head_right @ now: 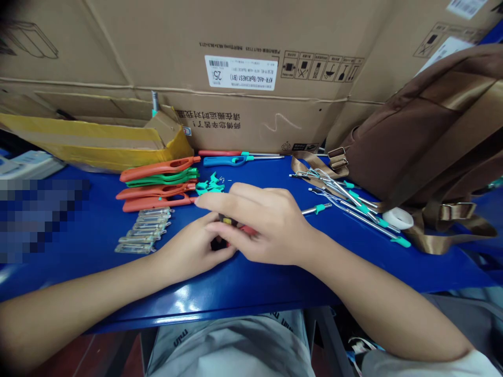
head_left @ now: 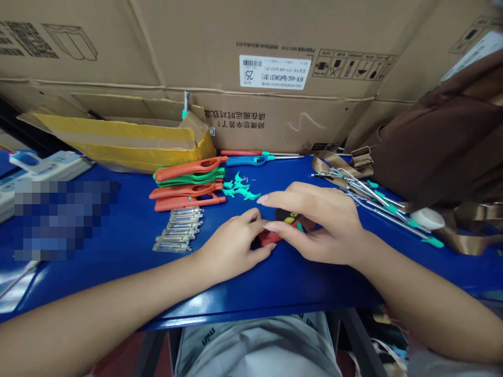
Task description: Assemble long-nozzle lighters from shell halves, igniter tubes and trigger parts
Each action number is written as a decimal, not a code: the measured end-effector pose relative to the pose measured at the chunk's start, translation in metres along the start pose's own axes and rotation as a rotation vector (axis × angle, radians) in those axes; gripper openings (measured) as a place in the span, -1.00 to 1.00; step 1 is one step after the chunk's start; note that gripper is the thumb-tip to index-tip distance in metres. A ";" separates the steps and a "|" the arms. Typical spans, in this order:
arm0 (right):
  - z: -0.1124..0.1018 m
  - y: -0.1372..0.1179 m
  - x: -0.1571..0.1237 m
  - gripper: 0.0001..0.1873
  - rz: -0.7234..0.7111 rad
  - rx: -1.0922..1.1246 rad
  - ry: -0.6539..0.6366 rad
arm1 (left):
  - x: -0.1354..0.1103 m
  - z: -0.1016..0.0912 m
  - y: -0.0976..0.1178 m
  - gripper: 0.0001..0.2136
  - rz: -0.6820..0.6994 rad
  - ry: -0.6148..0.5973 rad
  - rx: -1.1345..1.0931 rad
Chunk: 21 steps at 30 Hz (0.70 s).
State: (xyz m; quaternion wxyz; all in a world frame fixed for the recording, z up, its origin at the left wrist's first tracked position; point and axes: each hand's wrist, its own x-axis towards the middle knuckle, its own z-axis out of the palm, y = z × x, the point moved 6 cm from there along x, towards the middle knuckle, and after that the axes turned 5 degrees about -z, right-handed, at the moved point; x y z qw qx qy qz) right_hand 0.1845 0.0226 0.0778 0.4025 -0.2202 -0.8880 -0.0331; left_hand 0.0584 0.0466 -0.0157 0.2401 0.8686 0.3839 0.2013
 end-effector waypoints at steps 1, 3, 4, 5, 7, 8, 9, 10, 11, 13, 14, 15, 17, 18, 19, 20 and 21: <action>-0.001 0.000 0.000 -0.73 -0.006 -0.040 0.001 | 0.000 0.000 0.000 -0.87 -0.004 -0.002 -0.005; -0.001 0.000 0.001 -0.68 -0.001 -0.040 -0.027 | 0.001 0.000 0.000 -0.88 -0.017 -0.007 -0.012; 0.000 0.001 0.001 -0.64 0.019 -0.002 -0.051 | 0.001 0.000 -0.001 -0.88 -0.024 -0.012 -0.013; 0.002 0.003 0.000 -0.58 0.046 0.051 -0.084 | 0.001 0.001 -0.001 -0.87 -0.026 -0.016 -0.010; 0.004 0.004 -0.001 -0.50 0.083 0.138 -0.119 | 0.001 0.001 -0.001 -0.87 -0.025 -0.016 0.001; 0.005 0.005 -0.001 -0.50 0.083 0.154 -0.111 | 0.001 0.001 -0.001 -0.87 -0.028 -0.015 0.003; 0.004 0.004 -0.002 -0.52 0.073 0.151 -0.091 | 0.001 0.001 -0.002 -0.87 -0.033 -0.014 0.001; 0.004 0.004 -0.002 -0.58 0.059 0.131 -0.062 | 0.001 0.000 -0.002 -0.88 -0.037 -0.011 -0.006; 0.003 0.004 -0.002 -0.63 0.046 0.099 -0.029 | 0.001 0.000 -0.002 -0.89 -0.039 -0.008 -0.016; 0.001 0.003 -0.002 -0.66 0.031 0.040 0.004 | 0.001 -0.001 -0.001 -0.90 -0.035 0.000 -0.033; 0.001 0.002 -0.001 -0.64 0.023 0.028 -0.002 | 0.001 -0.001 -0.001 -0.90 -0.030 0.003 -0.034; 0.002 0.001 -0.001 -0.63 0.014 0.035 -0.020 | 0.001 -0.001 -0.001 -0.90 -0.028 0.004 -0.029; 0.003 -0.001 0.000 -0.61 0.008 0.099 -0.075 | 0.001 -0.001 -0.001 -0.90 -0.027 0.003 -0.010; 0.004 -0.001 0.000 -0.58 0.014 0.144 -0.102 | 0.001 0.000 -0.001 -0.89 -0.025 0.002 -0.002; 0.005 -0.002 0.000 -0.56 0.023 0.185 -0.119 | 0.001 0.000 -0.001 -0.89 -0.022 0.003 0.002; 0.005 -0.002 0.001 -0.55 0.033 0.212 -0.124 | 0.001 0.000 -0.001 -0.89 -0.020 0.005 0.001; 0.005 -0.002 0.001 -0.57 0.041 0.221 -0.118 | 0.001 0.000 -0.001 -0.89 -0.021 0.007 -0.004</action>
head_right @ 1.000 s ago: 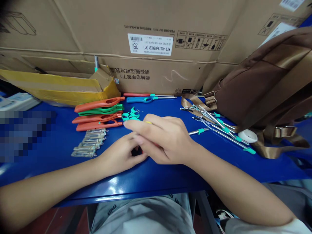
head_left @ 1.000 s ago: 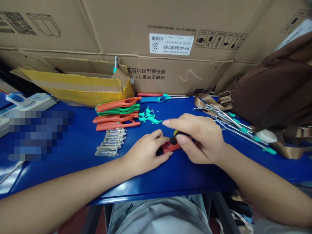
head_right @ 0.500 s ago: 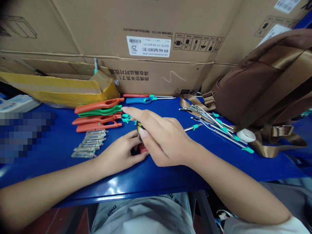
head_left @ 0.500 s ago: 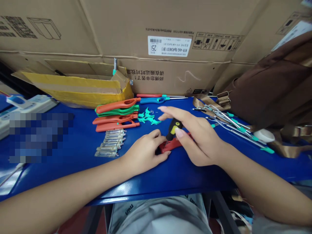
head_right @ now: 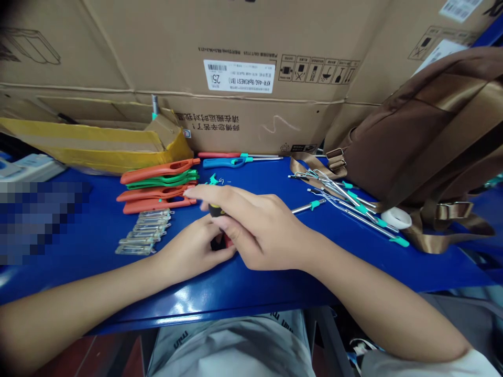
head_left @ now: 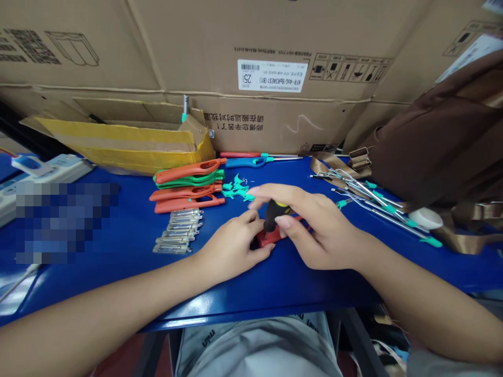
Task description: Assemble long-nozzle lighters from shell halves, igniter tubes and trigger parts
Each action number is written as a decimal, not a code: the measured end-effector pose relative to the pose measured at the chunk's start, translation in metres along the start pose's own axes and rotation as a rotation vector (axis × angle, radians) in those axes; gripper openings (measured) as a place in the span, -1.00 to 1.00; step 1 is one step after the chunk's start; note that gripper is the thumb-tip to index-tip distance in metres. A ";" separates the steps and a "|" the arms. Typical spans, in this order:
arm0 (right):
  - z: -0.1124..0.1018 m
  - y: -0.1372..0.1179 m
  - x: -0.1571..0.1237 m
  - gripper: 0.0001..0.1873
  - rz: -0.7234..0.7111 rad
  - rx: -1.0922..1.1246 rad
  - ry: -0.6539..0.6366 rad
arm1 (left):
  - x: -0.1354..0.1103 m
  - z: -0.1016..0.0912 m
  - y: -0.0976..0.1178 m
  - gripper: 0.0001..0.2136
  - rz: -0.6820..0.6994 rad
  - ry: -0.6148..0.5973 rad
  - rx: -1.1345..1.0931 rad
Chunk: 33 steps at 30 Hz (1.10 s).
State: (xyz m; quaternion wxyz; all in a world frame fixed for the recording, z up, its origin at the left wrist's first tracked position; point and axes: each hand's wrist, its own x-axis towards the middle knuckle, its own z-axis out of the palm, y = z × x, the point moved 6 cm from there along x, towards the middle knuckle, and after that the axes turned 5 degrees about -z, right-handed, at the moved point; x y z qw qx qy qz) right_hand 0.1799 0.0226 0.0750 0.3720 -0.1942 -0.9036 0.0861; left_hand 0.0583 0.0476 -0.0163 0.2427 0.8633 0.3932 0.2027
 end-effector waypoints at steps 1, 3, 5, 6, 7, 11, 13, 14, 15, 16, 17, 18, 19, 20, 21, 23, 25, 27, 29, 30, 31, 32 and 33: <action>0.000 0.000 0.000 -0.60 0.002 -0.004 0.018 | 0.000 0.000 0.000 -0.89 -0.003 -0.004 -0.007; -0.001 0.001 0.000 -0.67 0.004 -0.053 0.057 | 0.000 0.001 0.000 -0.86 -0.015 -0.010 -0.021; -0.001 0.001 -0.001 -0.68 0.003 -0.129 0.083 | 0.000 0.001 -0.001 -0.86 -0.024 -0.015 -0.024; -0.001 0.001 -0.001 -0.66 0.002 -0.161 0.087 | 0.000 0.001 -0.001 -0.87 -0.026 -0.017 -0.023; -0.001 0.001 -0.001 -0.65 0.000 -0.178 0.089 | 0.000 0.001 -0.001 -0.87 -0.027 -0.018 -0.020; -0.001 0.001 -0.002 -0.55 0.005 -0.071 0.064 | 0.000 0.001 0.000 -0.89 -0.010 -0.006 0.010; -0.001 0.002 -0.001 -0.55 0.017 -0.038 0.056 | 0.000 0.000 0.000 -0.89 -0.006 0.002 0.017; -0.001 0.003 -0.001 -0.57 0.020 -0.050 0.064 | 0.000 0.000 0.000 -0.90 -0.009 -0.001 0.017; -0.001 0.004 -0.001 -0.60 0.018 -0.077 0.080 | 0.000 0.001 0.000 -0.90 -0.014 -0.008 0.015; -0.002 0.004 -0.001 -0.64 0.013 -0.113 0.102 | 0.000 0.001 0.000 -0.90 -0.020 -0.014 0.013; -0.003 0.004 -0.001 -0.67 0.007 -0.152 0.130 | 0.000 0.001 0.000 -0.89 -0.025 -0.019 0.009; -0.004 0.005 -0.001 -0.69 0.001 -0.188 0.153 | 0.000 0.000 0.001 -0.89 -0.028 -0.022 0.004; -0.004 0.005 -0.002 -0.69 -0.004 -0.213 0.167 | 0.001 0.000 0.001 -0.89 -0.028 -0.022 -0.001; -0.004 0.005 -0.002 -0.68 -0.007 -0.225 0.167 | 0.001 -0.001 0.001 -0.89 -0.028 -0.020 -0.003; -0.003 0.004 -0.002 -0.67 -0.012 -0.219 0.154 | 0.001 -0.001 0.001 -0.89 -0.026 -0.016 0.000; 0.000 0.004 -0.003 -0.58 -0.016 -0.155 0.112 | 0.001 -0.001 0.001 -0.89 -0.017 -0.011 0.012; 0.001 0.003 -0.003 -0.51 -0.013 -0.085 0.086 | 0.001 -0.001 0.001 -0.89 -0.013 -0.014 0.022; 0.001 0.003 -0.004 -0.54 -0.006 -0.100 0.090 | 0.001 0.000 0.000 -0.87 -0.016 -0.018 0.014; 0.000 0.002 -0.005 -0.64 -0.020 -0.195 0.122 | 0.000 0.000 0.000 -0.86 -0.017 -0.014 -0.003; 0.000 0.001 -0.005 -0.67 -0.036 -0.240 0.140 | 0.000 -0.001 0.000 -0.85 -0.017 -0.011 -0.007; -0.001 0.001 -0.005 -0.68 -0.050 -0.266 0.158 | 0.000 -0.001 0.000 -0.86 -0.019 -0.011 -0.002; -0.002 0.001 -0.005 -0.69 -0.058 -0.269 0.177 | 0.001 -0.002 0.001 -0.86 -0.022 -0.017 0.015; -0.004 0.002 -0.005 -0.70 -0.050 -0.253 0.203 | 0.001 -0.003 0.001 -0.85 -0.026 -0.031 0.042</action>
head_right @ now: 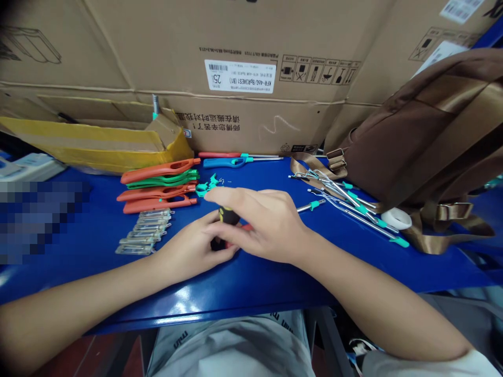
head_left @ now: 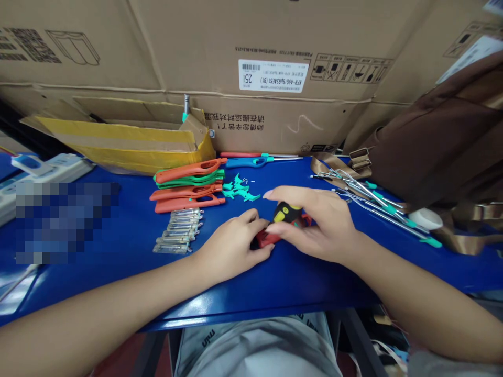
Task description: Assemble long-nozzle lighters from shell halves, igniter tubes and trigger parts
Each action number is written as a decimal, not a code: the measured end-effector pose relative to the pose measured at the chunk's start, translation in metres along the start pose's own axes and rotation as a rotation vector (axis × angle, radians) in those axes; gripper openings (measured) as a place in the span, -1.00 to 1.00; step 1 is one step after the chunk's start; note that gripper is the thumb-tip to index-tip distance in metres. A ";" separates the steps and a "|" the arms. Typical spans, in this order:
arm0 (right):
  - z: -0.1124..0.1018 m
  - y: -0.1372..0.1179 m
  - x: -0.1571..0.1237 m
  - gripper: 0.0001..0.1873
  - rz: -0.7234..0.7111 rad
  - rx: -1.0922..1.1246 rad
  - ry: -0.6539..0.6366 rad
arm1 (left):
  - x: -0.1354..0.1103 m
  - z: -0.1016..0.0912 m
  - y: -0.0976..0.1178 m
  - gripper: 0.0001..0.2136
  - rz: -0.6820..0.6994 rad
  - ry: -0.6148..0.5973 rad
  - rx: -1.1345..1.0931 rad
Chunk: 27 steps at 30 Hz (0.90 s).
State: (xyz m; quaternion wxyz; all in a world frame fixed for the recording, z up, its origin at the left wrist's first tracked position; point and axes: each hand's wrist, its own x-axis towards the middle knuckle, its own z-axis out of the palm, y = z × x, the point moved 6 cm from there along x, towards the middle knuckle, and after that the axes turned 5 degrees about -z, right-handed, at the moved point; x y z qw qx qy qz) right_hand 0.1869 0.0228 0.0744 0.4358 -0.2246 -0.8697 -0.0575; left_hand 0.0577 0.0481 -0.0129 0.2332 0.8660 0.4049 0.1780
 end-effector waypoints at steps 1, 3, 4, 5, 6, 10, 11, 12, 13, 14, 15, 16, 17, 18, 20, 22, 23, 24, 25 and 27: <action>-0.003 0.004 0.001 -0.72 0.040 0.028 0.036 | 0.000 -0.002 0.001 -0.84 -0.007 -0.020 0.037; -0.013 0.019 0.002 -0.77 0.183 0.098 0.144 | -0.001 -0.007 0.001 -0.79 -0.023 -0.076 0.126; -0.018 0.029 0.002 -0.79 0.271 0.135 0.202 | -0.002 -0.010 0.002 -0.76 -0.031 -0.108 0.171; -0.023 0.041 0.001 -0.81 0.356 0.174 0.244 | -0.003 -0.014 0.001 -0.75 -0.038 -0.136 0.213; -0.027 0.051 -0.001 -0.81 0.421 0.208 0.276 | -0.004 -0.018 0.001 -0.75 -0.045 -0.159 0.250; -0.024 0.096 -0.016 -0.59 0.677 0.384 0.190 | -0.009 -0.032 -0.006 -0.81 -0.084 -0.180 0.322; -0.021 0.107 -0.024 -0.57 0.762 0.440 0.170 | -0.009 -0.033 -0.007 -0.81 -0.088 -0.174 0.328; -0.018 0.116 -0.032 -0.54 0.836 0.489 0.164 | -0.009 -0.033 -0.008 -0.80 -0.088 -0.165 0.332; -0.014 0.123 -0.039 -0.52 0.903 0.513 0.129 | -0.009 -0.032 -0.008 -0.77 -0.082 -0.155 0.335; -0.011 0.128 -0.046 -0.48 0.951 0.501 0.092 | -0.008 -0.030 -0.007 -0.74 -0.074 -0.147 0.336; -0.009 0.132 -0.052 -0.45 0.981 0.473 0.057 | -0.008 -0.028 -0.006 -0.71 -0.069 -0.139 0.337; -0.007 0.135 -0.057 -0.43 0.996 0.462 0.028 | -0.007 -0.025 -0.005 -0.68 -0.063 -0.136 0.337; -0.006 0.138 -0.060 -0.42 1.005 0.449 0.009 | -0.007 -0.021 -0.004 -0.66 -0.057 -0.134 0.334; -0.005 0.140 -0.063 -0.42 1.009 0.439 -0.002 | -0.007 -0.019 -0.003 -0.64 -0.047 -0.124 0.331; -0.004 0.144 -0.068 -0.45 1.015 0.416 -0.012 | -0.007 -0.016 -0.001 -0.66 -0.025 -0.107 0.318; -0.003 0.147 -0.073 -0.50 1.012 0.374 -0.031 | -0.007 -0.014 -0.001 -0.70 -0.015 -0.095 0.304; -0.002 0.149 -0.074 -0.54 1.004 0.344 -0.048 | -0.007 -0.014 -0.001 -0.72 -0.015 -0.093 0.299; -0.001 0.150 -0.075 -0.58 0.994 0.310 -0.069 | -0.008 -0.014 -0.001 -0.73 -0.016 -0.093 0.294; 0.000 0.151 -0.076 -0.62 0.980 0.270 -0.095 | -0.008 -0.015 -0.001 -0.73 -0.018 -0.093 0.289; 0.001 0.153 -0.077 -0.67 0.942 0.178 -0.148 | -0.008 -0.016 -0.001 -0.75 -0.029 -0.101 0.283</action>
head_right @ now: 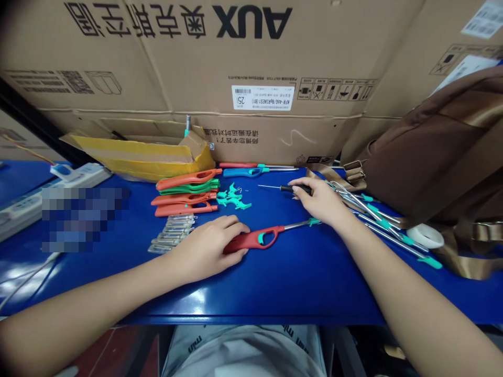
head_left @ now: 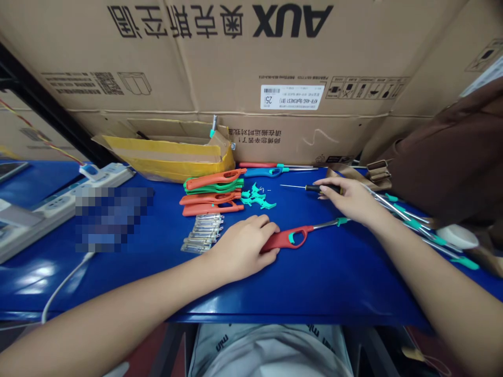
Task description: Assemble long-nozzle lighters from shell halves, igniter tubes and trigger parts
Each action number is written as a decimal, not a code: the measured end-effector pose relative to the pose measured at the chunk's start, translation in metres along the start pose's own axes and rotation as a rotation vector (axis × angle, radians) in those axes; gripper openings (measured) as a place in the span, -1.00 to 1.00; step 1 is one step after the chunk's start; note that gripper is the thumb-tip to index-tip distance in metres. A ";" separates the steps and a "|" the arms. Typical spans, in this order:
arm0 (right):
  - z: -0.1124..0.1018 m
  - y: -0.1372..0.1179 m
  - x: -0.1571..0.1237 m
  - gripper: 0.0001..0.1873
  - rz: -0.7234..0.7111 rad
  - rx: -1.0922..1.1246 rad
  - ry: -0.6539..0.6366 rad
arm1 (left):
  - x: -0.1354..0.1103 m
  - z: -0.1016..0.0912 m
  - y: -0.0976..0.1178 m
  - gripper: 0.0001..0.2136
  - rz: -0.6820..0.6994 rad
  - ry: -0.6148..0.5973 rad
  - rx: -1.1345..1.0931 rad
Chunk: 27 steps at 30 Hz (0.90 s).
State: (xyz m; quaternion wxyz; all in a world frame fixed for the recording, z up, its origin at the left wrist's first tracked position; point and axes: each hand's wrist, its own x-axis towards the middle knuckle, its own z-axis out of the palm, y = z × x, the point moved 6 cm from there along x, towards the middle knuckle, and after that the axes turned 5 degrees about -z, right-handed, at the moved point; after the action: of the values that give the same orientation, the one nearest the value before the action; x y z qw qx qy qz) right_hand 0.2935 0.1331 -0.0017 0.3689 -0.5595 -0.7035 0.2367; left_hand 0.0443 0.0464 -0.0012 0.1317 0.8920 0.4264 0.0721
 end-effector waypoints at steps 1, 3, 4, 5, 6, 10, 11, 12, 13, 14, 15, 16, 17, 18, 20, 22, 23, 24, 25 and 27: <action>0.000 0.000 0.000 -0.68 -0.020 -0.056 0.000 | 0.000 -0.001 0.000 -0.75 -0.007 -0.005 -0.001; 0.000 -0.001 0.000 -0.71 -0.076 -0.160 -0.007 | 0.000 -0.002 0.000 -0.76 -0.022 -0.013 0.000; 0.001 -0.002 0.000 -0.72 -0.110 -0.205 -0.017 | -0.001 -0.002 0.001 -0.75 -0.026 -0.014 0.003; 0.003 -0.003 0.000 -0.73 -0.144 -0.243 -0.035 | -0.001 -0.002 0.001 -0.75 -0.028 -0.017 0.005; 0.006 -0.004 0.000 -0.74 -0.177 -0.275 -0.060 | -0.001 -0.002 0.001 -0.76 -0.032 -0.018 0.008; 0.012 -0.013 -0.004 -0.74 -0.278 -0.364 -0.143 | -0.002 -0.001 0.001 -0.81 -0.044 -0.031 0.010; 0.011 -0.017 -0.005 -0.73 -0.303 -0.381 -0.142 | -0.002 -0.001 0.000 -0.82 -0.048 -0.036 0.007; 0.007 -0.022 -0.006 -0.70 -0.331 -0.394 -0.144 | -0.002 -0.001 -0.001 -0.83 -0.056 -0.040 0.005; 0.003 -0.028 -0.008 -0.68 -0.361 -0.402 -0.141 | -0.002 -0.002 -0.003 -0.84 -0.067 -0.044 0.001; -0.001 -0.035 -0.011 -0.67 -0.429 -0.424 -0.167 | -0.002 -0.005 -0.005 -0.84 -0.081 -0.047 -0.001; -0.003 -0.039 -0.014 -0.66 -0.473 -0.418 -0.234 | -0.002 -0.007 -0.007 -0.85 -0.096 -0.048 -0.005; -0.005 -0.042 -0.017 -0.66 -0.508 -0.391 -0.315 | -0.002 -0.011 -0.010 -0.85 -0.111 -0.047 -0.008; -0.008 -0.043 -0.020 -0.64 -0.516 -0.376 -0.372 | -0.001 -0.015 -0.012 -0.86 -0.125 -0.045 -0.013; -0.011 -0.043 -0.021 -0.63 -0.502 -0.368 -0.408 | -0.001 -0.019 -0.015 -0.87 -0.136 -0.040 -0.018; -0.013 -0.040 -0.023 -0.64 -0.463 -0.366 -0.466 | 0.000 -0.028 -0.021 -0.89 -0.157 -0.023 -0.033; -0.012 -0.039 -0.025 -0.74 -0.442 -0.355 -0.504 | 0.001 -0.034 -0.028 -0.90 -0.179 -0.007 -0.054; -0.011 -0.037 -0.025 -0.75 -0.437 -0.350 -0.512 | 0.001 -0.035 -0.031 -0.90 -0.188 -0.003 -0.065; -0.010 -0.036 -0.025 -0.75 -0.441 -0.348 -0.507 | 0.002 -0.037 -0.033 -0.89 -0.196 -0.002 -0.076; -0.010 -0.034 -0.025 -0.75 -0.443 -0.354 -0.496 | 0.002 -0.037 -0.036 -0.89 -0.203 -0.002 -0.086; -0.011 -0.027 -0.025 -0.74 -0.435 -0.387 -0.460 | 0.003 -0.038 -0.039 -0.90 -0.212 -0.003 -0.103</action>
State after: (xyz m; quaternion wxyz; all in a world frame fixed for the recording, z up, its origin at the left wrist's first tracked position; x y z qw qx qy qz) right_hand 0.2878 0.1014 0.0192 0.1303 -0.3886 -0.9021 0.1351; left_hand 0.0084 0.0786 0.0234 0.1848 0.8340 0.5140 0.0781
